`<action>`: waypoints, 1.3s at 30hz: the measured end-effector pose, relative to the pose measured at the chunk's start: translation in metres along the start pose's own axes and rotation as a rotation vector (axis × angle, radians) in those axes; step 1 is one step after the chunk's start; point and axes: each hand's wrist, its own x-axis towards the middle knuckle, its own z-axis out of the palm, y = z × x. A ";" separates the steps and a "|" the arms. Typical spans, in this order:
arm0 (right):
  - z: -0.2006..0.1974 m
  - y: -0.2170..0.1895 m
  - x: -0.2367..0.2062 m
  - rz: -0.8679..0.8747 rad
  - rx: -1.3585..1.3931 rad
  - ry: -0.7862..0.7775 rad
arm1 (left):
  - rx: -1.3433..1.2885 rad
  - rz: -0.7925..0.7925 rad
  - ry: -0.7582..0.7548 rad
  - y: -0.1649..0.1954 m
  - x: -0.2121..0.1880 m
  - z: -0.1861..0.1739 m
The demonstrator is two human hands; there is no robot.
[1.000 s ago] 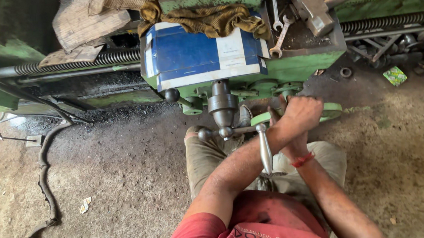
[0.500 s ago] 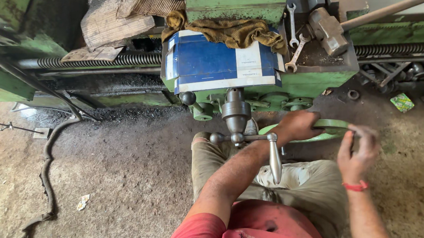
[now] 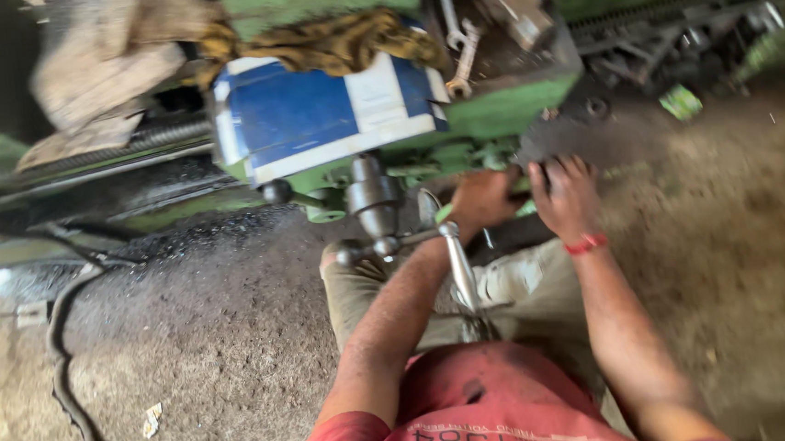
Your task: The person sits in front of a metal lathe and repeatedly turns a green handwheel with both hands to adjust the machine's carriage. The person maintains a steady grip and rotates the wheel back and forth over the duration of the clip.
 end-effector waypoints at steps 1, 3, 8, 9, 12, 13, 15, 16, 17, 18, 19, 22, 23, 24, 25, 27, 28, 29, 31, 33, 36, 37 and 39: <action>0.002 -0.002 -0.003 -0.004 0.003 0.022 | 0.003 -0.003 0.024 0.000 -0.003 -0.001; 0.005 -0.005 -0.006 0.004 0.019 0.027 | 0.005 -0.013 0.025 -0.001 -0.008 -0.005; 0.004 -0.016 -0.009 0.009 0.070 0.057 | -0.038 -0.011 0.026 0.004 -0.023 -0.018; 0.004 -0.018 -0.009 0.016 0.073 0.063 | -0.040 -0.022 0.036 0.005 -0.024 -0.020; 0.004 -0.023 -0.008 0.028 0.076 0.084 | -0.036 -0.043 -0.005 0.009 -0.025 -0.027; 0.004 -0.024 -0.007 0.036 0.068 0.085 | -0.041 -0.042 -0.001 0.010 -0.026 -0.029; 0.004 -0.026 -0.007 0.046 0.060 0.085 | -0.052 -0.042 0.007 0.012 -0.028 -0.030; 0.004 -0.027 -0.007 0.046 0.060 0.084 | -0.049 -0.042 0.003 0.012 -0.028 -0.030; 0.004 -0.027 -0.007 0.045 0.060 0.083 | -0.046 -0.042 0.000 0.011 -0.028 -0.030; 0.004 -0.028 -0.008 0.047 0.063 0.073 | -0.043 -0.043 -0.002 0.011 -0.029 -0.030; 0.003 -0.028 -0.008 0.047 0.066 0.063 | -0.042 -0.045 -0.002 0.010 -0.030 -0.029; 0.003 -0.027 -0.008 0.033 0.063 0.041 | -0.042 -0.050 0.002 0.008 -0.031 -0.027; 0.003 -0.026 -0.008 0.025 0.058 0.035 | -0.042 -0.048 0.004 0.008 -0.031 -0.027; 0.003 -0.026 -0.008 0.023 0.055 0.038 | -0.041 -0.045 0.006 0.007 -0.031 -0.026; 0.003 -0.026 -0.008 0.022 0.052 0.041 | -0.040 -0.047 0.009 0.007 -0.032 -0.026; 0.003 -0.027 -0.008 0.027 0.052 0.045 | -0.038 -0.046 0.018 0.007 -0.032 -0.025; 0.004 -0.028 -0.008 0.033 0.055 0.044 | -0.031 -0.051 0.022 0.007 -0.033 -0.025; 0.004 -0.029 -0.008 0.038 0.057 0.044 | -0.025 -0.055 0.027 0.007 -0.034 -0.024; 0.005 -0.030 -0.008 0.041 0.047 0.073 | -0.002 -0.053 0.043 0.007 -0.031 -0.024; 0.006 -0.031 -0.007 0.039 0.046 0.100 | 0.028 -0.047 0.053 0.008 -0.032 -0.023; 0.007 -0.031 -0.009 0.037 0.067 0.126 | 0.019 -0.094 0.059 0.010 -0.034 -0.022; 0.007 -0.031 -0.010 0.039 0.077 0.128 | 0.004 -0.096 0.056 0.011 -0.035 -0.022; 0.008 -0.031 -0.012 0.041 0.090 0.132 | -0.019 -0.106 0.047 0.012 -0.037 -0.023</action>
